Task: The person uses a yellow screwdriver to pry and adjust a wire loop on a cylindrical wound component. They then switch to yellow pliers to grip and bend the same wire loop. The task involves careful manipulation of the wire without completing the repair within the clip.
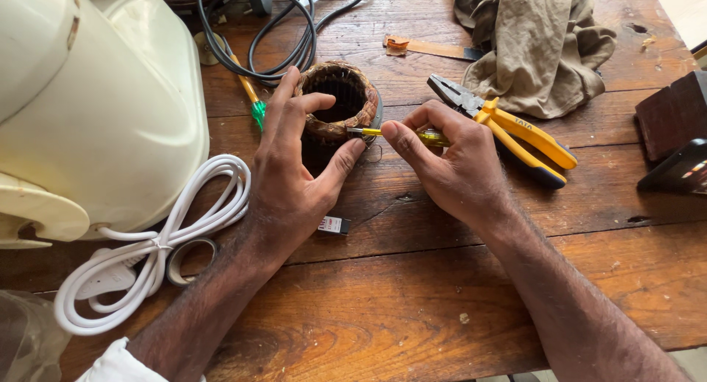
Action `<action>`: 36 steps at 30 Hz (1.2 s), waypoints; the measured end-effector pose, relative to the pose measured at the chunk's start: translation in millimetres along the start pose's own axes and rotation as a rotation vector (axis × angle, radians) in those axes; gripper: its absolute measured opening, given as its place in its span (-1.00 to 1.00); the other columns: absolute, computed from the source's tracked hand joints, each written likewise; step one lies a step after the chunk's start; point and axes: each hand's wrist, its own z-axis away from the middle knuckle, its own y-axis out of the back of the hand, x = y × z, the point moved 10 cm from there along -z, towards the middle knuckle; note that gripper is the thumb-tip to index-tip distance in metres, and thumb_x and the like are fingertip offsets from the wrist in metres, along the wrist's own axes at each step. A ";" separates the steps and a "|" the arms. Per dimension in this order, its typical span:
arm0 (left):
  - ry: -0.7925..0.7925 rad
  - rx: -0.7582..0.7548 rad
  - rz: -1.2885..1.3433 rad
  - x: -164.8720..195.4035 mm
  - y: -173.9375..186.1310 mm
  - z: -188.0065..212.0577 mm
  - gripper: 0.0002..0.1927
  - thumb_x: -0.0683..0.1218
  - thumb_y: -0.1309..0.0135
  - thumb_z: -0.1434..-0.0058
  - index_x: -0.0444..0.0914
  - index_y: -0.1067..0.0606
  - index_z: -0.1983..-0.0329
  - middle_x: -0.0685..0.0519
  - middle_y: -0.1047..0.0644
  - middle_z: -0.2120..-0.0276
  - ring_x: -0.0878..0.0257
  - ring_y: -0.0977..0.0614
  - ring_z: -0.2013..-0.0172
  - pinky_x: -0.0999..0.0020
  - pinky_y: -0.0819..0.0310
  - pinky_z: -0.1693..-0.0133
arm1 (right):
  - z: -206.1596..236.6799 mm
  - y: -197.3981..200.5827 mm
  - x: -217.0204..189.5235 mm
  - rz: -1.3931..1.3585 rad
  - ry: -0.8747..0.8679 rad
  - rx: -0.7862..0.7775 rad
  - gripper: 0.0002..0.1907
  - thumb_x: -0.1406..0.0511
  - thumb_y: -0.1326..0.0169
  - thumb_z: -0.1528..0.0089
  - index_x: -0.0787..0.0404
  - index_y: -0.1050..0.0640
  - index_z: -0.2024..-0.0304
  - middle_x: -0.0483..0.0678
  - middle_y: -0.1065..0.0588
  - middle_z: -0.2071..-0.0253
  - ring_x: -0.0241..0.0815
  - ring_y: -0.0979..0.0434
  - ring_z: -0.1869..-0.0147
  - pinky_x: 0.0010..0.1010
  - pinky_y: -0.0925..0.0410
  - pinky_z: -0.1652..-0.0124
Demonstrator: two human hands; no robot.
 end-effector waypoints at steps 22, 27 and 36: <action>-0.100 0.025 -0.088 17.4 2.9 3.5 -0.73 -0.04 -0.26 -0.37 -0.17 -0.52 -0.07 -0.34 -0.11 -0.48 -0.27 -0.13 -0.52 -0.20 -0.22 -0.47 | 3.3 12.5 -21.8 0.145 0.158 0.066 -0.67 0.11 -0.20 -0.35 0.27 -0.61 0.24 -0.06 -0.60 0.39 -0.33 -0.65 0.33 -0.49 -0.52 0.36; -0.140 0.025 -0.145 23.0 3.4 4.3 -0.76 -0.05 -0.27 -0.38 -0.17 -0.56 -0.06 -0.24 -0.16 -0.46 -0.21 -0.16 -0.51 -0.14 -0.20 -0.48 | 5.9 14.0 -23.8 0.138 0.197 0.091 -0.69 0.13 -0.21 -0.36 0.27 -0.59 0.25 -0.08 -0.59 0.40 -0.35 -0.63 0.35 -0.49 -0.50 0.39; -0.275 0.009 -0.242 26.9 0.0 9.8 -0.67 -0.01 -0.38 -0.23 -0.19 -0.61 -0.01 -0.21 -0.15 -0.44 -0.16 -0.16 -0.46 -0.13 -0.09 -0.48 | 3.6 35.9 1.9 0.141 0.044 0.300 -0.63 0.10 -0.17 -0.42 0.21 -0.54 0.34 -0.15 -0.44 0.50 -0.40 -0.37 0.51 -0.55 -0.26 0.57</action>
